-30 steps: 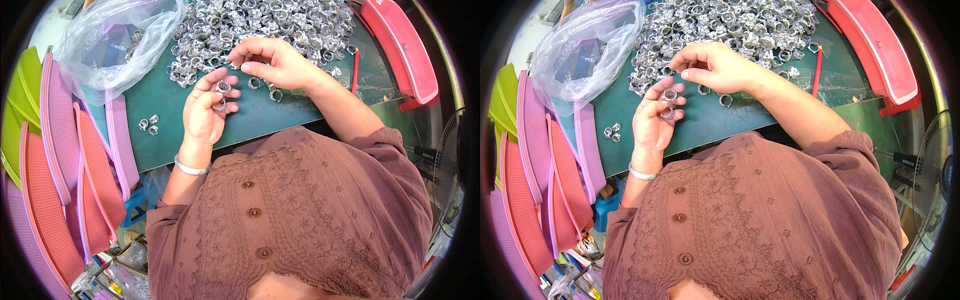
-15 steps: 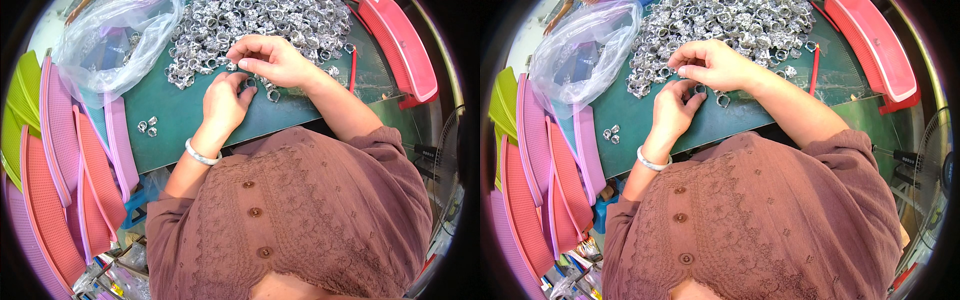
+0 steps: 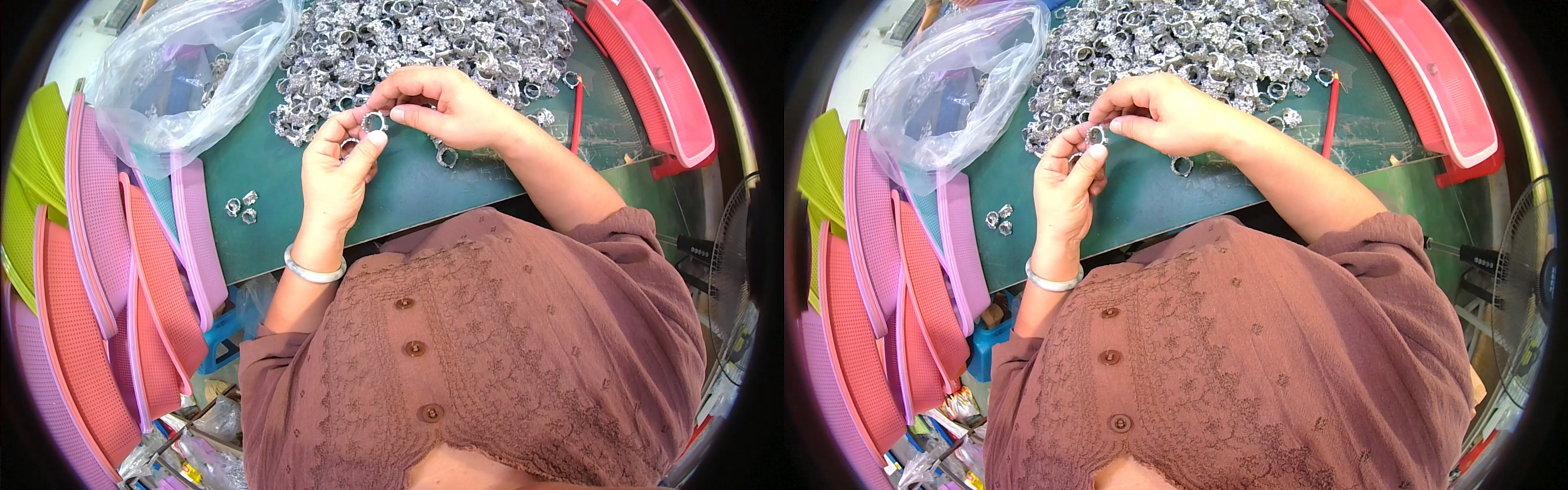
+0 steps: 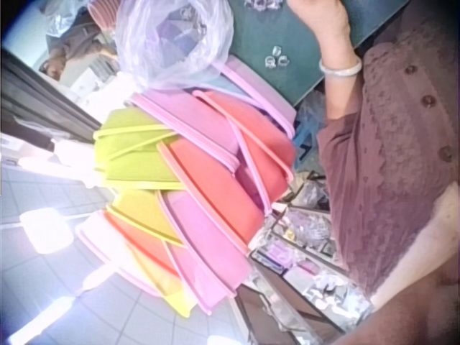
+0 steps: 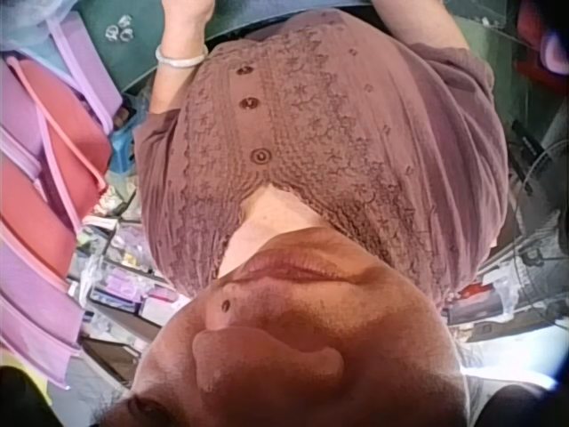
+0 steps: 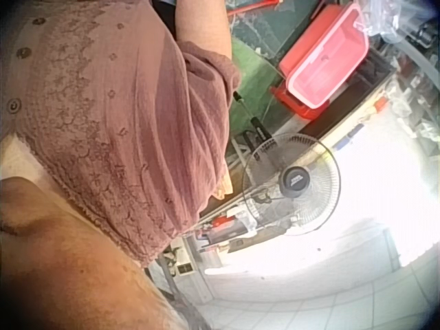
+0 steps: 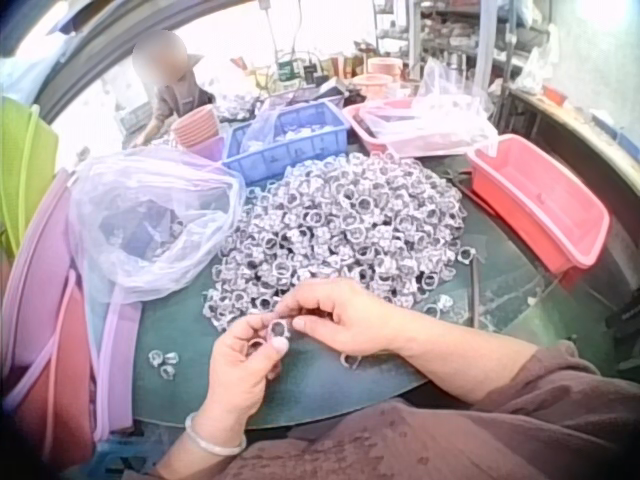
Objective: The person picks up metal components one by one from a pile, turns them over in their hands, and sorts them into smaller groups on the workstation.
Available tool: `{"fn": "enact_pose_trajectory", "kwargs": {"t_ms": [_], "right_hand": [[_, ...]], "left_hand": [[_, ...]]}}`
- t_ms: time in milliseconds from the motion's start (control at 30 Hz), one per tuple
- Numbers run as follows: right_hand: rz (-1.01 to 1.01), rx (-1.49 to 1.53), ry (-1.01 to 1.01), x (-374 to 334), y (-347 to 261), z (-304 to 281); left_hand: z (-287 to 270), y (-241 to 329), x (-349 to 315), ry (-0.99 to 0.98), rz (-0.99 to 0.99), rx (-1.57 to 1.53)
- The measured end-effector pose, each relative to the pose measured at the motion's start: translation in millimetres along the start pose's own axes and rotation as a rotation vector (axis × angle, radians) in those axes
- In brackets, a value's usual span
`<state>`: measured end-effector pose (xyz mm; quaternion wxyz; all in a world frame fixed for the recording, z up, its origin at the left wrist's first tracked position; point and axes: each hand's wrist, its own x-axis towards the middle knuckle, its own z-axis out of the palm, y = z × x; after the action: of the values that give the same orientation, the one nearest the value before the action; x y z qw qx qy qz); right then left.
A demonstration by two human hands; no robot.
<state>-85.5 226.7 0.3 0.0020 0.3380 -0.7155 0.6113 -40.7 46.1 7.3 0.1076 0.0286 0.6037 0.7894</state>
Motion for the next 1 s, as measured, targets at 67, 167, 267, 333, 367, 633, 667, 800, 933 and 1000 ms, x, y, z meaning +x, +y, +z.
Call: {"fn": "enact_pose_trajectory", "kwargs": {"t_ms": [67, 167, 267, 333, 367, 633, 667, 800, 933, 1000], "right_hand": [[-0.015, 0.011, -0.008, 0, -2, 0], [-0.005, 0.029, -0.021, 0, -3, 0], [0.026, 0.066, -0.028, 0, -2, 1], [0.062, 0.11, -0.033, 0, -2, 1], [0.083, 0.162, -0.045, 0, -3, 2], [0.137, 0.105, -0.142, -1, -11, -4], [0.127, 0.1, -0.125, -1, -10, -3], [0.099, 0.089, -0.087, -1, -9, 0], [0.056, -0.011, -0.15, -1, -9, -2], [0.038, -0.041, -0.152, 0, -10, -2]], "left_hand": [[-4, -2, 1, -0.027, -0.031, -0.08], [-6, -3, 1, -0.048, -0.07, -0.15], [-6, -2, 0, -0.049, -0.107, -0.173], [-5, -2, -1, -0.054, -0.105, -0.18], [-4, -2, -1, -0.061, -0.093, -0.181], [-2, -10, -1, 0.04, 0.187, 0.199], [-3, -13, 1, 0.061, 0.315, 0.345], [0, -15, 2, 0.137, 0.591, 0.581], [-1, -8, -4, 0.115, 0.579, 0.7], [-1, -7, -5, 0.124, 0.571, 0.707]]}}
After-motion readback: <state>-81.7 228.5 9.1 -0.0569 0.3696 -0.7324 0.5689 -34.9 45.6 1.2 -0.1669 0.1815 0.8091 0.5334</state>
